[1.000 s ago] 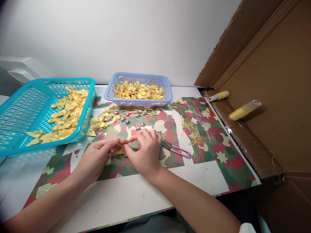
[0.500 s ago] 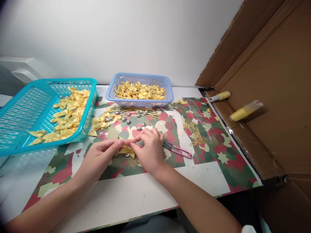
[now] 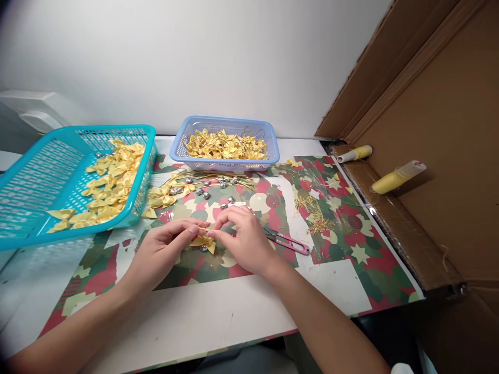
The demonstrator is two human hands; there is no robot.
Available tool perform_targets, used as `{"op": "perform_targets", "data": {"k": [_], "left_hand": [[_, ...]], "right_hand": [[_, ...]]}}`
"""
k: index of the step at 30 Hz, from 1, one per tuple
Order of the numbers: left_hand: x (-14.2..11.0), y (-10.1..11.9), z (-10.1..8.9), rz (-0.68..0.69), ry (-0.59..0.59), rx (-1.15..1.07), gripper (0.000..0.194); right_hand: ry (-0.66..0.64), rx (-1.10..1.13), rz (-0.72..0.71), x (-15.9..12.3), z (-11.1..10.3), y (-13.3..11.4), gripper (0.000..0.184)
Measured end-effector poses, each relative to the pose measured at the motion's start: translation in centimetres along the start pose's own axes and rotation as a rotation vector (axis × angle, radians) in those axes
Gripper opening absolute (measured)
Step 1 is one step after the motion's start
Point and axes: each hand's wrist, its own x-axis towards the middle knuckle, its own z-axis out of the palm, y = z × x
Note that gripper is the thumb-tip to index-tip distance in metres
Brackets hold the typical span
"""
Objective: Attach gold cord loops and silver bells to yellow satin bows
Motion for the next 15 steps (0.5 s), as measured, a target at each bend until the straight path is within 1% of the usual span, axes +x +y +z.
{"op": "perform_targets", "data": {"k": [6,10,12,15], "left_hand": [[0.1,-0.2,-0.1,0.118,-0.038,0.128,0.026],[0.1,-0.3,-0.3,0.168,-0.056,0.192,0.027],[0.2,-0.4,-0.4,0.182,-0.063,0.218,0.027],[0.3,-0.5,-0.5,0.189,-0.076,0.24,0.028]], "right_hand": [[-0.127,0.35,0.183,0.0,-0.3,0.0,0.019],[-0.138,0.52,0.287,0.1,-0.5,0.2,0.023],[-0.114,0.559,0.292,0.2,-0.8,0.1,0.023],[-0.094,0.58,0.237,0.3,-1.6,-0.1,0.021]]}}
